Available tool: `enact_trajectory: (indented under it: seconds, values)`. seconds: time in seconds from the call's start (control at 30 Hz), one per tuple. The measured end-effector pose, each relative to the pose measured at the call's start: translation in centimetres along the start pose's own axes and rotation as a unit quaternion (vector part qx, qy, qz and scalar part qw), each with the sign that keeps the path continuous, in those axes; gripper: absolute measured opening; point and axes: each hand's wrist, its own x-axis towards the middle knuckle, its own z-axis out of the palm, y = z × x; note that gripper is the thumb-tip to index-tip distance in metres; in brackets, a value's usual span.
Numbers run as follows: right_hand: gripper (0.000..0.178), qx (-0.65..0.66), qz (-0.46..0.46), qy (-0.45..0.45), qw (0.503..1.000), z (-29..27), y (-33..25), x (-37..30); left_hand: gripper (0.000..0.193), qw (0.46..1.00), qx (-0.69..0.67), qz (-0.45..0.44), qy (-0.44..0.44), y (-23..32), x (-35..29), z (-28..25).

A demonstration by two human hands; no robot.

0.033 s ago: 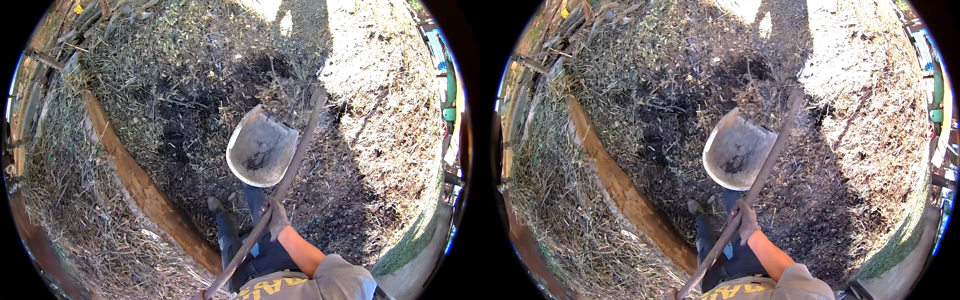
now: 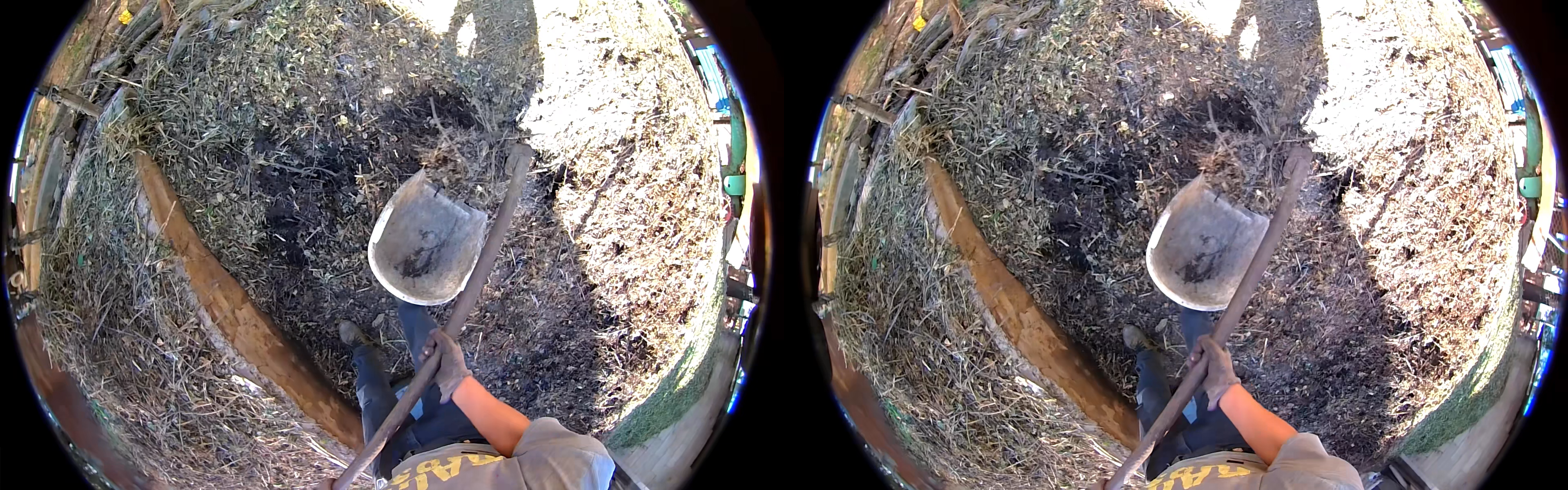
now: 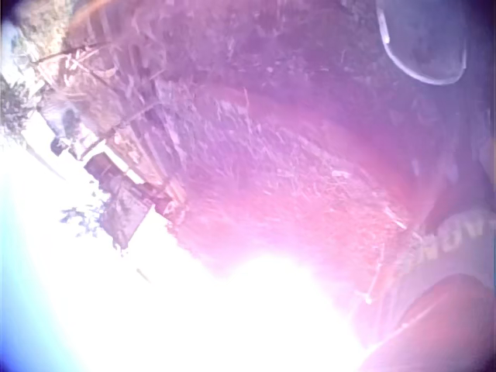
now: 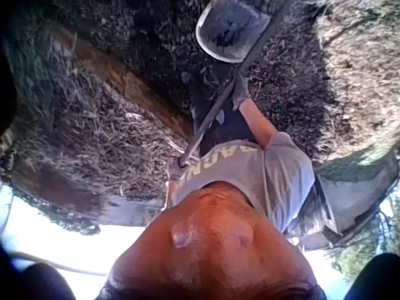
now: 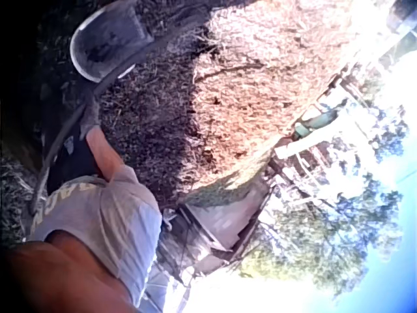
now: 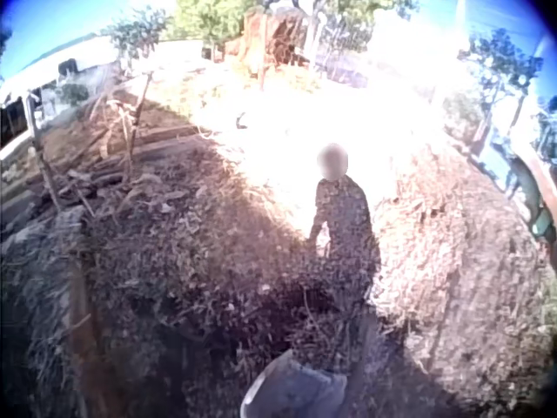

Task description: The person uses a pitchfork to scoop dark organic material from a large pile into a white bucket. They carry the bucket to a blue cart and dump the contents, then return to repeat the process.

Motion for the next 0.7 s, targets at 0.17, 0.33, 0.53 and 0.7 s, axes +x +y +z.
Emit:
enact_trajectory:
  seconds: [0.17, 0.33, 0.53, 0.7]
  values:
    - [0.017, -0.086, 0.031, 0.065, 0.994, 2.2, -3.1, -1.7, 0.043, 0.998, -0.033, -0.043, 0.012, 3.2, -1.0, 1.7]
    - [0.016, -0.098, -0.066, 0.045, 0.992, 5.2, -11.2, 3.1, 0.045, 0.986, -0.105, 0.054, 0.118, 5.2, 4.6, 5.4]
    - [0.017, -0.172, -0.153, 0.063, 0.971, 7.0, -15.6, 8.6, 0.035, 0.983, -0.108, 0.094, 0.114, 16.0, 7.6, 0.6]
    - [0.016, -0.135, -0.029, 0.093, 0.986, 0.6, 1.8, 2.9, 0.034, 0.999, -0.034, -0.023, 0.018, -3.1, -0.4, 5.9]
